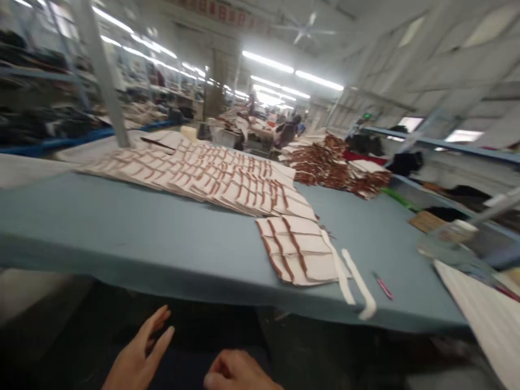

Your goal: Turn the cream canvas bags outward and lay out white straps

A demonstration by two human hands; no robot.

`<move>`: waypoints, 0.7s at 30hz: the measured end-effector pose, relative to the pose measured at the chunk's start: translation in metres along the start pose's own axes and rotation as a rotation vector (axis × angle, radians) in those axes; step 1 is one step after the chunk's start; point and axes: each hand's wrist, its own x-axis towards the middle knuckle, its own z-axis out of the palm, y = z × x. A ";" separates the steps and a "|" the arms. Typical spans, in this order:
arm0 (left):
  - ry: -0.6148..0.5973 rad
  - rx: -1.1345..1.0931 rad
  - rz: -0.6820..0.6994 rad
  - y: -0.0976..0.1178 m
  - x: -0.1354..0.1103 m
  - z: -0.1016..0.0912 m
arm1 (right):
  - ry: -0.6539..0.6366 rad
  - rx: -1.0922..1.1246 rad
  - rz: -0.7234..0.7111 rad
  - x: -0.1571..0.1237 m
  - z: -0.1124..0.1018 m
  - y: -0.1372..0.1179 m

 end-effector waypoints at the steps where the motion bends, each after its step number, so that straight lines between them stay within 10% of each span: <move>1: -0.035 -0.002 0.002 0.011 0.005 0.002 | 0.076 -0.018 -0.017 -0.004 -0.006 -0.002; 6: -0.209 -0.099 -0.053 0.081 0.021 0.030 | 0.247 -0.017 -0.133 -0.016 -0.049 -0.007; 11: -0.455 -0.236 -0.066 0.144 0.041 0.096 | 0.491 0.041 -0.117 -0.032 -0.085 0.022; 21: -0.728 -0.254 -0.227 0.217 0.101 0.215 | 1.082 -0.079 -0.136 -0.046 -0.151 0.086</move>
